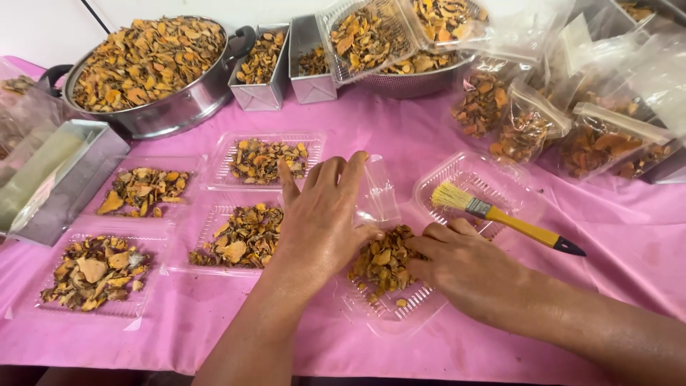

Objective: Sorting, cleaning, and packaging dried tea leaves into plastic bags using a brush and manual picking.

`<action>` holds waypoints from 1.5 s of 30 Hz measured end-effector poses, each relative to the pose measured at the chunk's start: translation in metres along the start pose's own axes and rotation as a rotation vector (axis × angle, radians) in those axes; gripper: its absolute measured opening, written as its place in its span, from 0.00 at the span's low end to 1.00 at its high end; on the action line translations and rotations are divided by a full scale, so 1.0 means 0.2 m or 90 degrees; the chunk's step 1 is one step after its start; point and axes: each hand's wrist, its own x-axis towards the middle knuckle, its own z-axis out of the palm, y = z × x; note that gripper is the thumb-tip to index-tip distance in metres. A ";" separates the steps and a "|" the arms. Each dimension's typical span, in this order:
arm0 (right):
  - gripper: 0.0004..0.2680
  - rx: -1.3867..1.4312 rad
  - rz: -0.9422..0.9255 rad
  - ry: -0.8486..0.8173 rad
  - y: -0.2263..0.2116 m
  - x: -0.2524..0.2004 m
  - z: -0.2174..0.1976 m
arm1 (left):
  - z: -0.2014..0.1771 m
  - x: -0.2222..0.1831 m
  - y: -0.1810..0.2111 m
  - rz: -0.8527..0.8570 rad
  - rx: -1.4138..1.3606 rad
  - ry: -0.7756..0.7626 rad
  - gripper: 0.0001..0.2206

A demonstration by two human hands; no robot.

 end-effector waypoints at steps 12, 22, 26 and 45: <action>0.19 0.233 -0.068 0.060 0.05 0.05 -0.14 | -0.02 0.00 -0.05 -0.020 0.014 0.018 0.49; 0.23 0.043 0.175 -0.034 0.00 -0.34 -0.07 | -0.01 -0.02 -0.05 -0.004 -0.014 0.080 0.50; 0.22 -0.074 0.229 -0.081 -0.03 -0.41 -0.12 | 0.03 -0.01 -0.05 0.023 -0.040 0.069 0.52; 0.10 0.063 0.172 -0.097 0.17 -0.12 -0.19 | 0.07 0.00 0.02 0.116 -0.119 0.051 0.40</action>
